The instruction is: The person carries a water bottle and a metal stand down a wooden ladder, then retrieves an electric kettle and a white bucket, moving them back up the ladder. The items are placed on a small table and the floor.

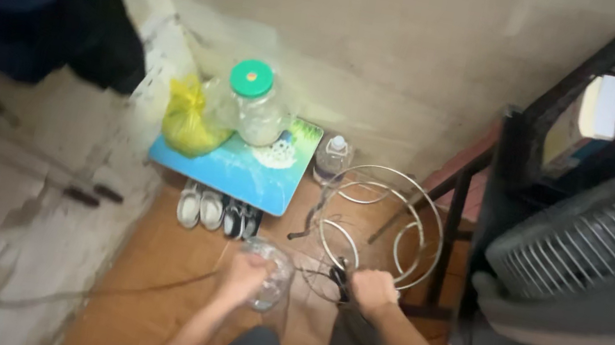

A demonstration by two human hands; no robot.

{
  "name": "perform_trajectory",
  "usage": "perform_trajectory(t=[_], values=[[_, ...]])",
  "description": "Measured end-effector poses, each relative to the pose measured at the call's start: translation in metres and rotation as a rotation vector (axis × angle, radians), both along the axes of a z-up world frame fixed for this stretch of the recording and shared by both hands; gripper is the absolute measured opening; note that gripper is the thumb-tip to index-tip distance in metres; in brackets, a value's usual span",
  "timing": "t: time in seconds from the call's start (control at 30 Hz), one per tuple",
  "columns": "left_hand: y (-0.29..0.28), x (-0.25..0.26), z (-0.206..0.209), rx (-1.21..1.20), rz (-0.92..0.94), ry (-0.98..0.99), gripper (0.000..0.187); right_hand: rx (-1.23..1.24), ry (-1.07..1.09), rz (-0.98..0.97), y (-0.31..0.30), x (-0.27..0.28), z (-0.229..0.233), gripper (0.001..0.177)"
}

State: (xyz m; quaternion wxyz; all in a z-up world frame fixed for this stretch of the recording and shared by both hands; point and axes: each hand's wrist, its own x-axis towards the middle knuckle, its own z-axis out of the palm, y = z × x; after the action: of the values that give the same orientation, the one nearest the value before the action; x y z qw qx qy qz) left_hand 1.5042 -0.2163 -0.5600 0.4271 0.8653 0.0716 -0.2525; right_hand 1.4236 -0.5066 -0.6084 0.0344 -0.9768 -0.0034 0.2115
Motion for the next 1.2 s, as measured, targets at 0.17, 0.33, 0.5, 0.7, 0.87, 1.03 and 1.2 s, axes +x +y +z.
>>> perform_trajectory(t=[0.17, 0.33, 0.5, 0.7, 0.87, 1.03, 1.2], values=[[-0.039, 0.076, -0.029, 0.102, -0.368, -0.066, 0.035, -0.031, 0.027, -0.089, -0.018, 0.06, -0.019, 0.016], [-0.083, 0.133, -0.079, 0.202, -0.555, -0.07, 0.04, -0.054, 0.129, -0.142, -0.039, 0.097, -0.056, 0.015], [-0.121, 0.189, -0.094, 0.263, -0.647, 0.025, 0.039, -0.069, 0.127, -0.135, -0.062, 0.119, -0.119, 0.018], [-0.165, 0.23, -0.127, 0.271, -0.66, 0.151, 0.044, -0.023, 0.098, -0.206, -0.08, 0.143, -0.159, 0.028], [-0.185, 0.238, -0.204, 0.254, -0.704, 0.047, 0.044, -0.015, 0.259, -0.218, -0.099, 0.166, -0.171, 0.044], [-0.201, 0.252, -0.256, 0.173, -0.596, 0.006, 0.038, 0.002, 0.227, -0.321, -0.119, 0.181, -0.211, 0.043], [-0.217, 0.267, -0.273, 0.183, -0.65, -0.024, 0.035, -0.08, 0.183, -0.348, -0.128, 0.186, -0.249, 0.035]])
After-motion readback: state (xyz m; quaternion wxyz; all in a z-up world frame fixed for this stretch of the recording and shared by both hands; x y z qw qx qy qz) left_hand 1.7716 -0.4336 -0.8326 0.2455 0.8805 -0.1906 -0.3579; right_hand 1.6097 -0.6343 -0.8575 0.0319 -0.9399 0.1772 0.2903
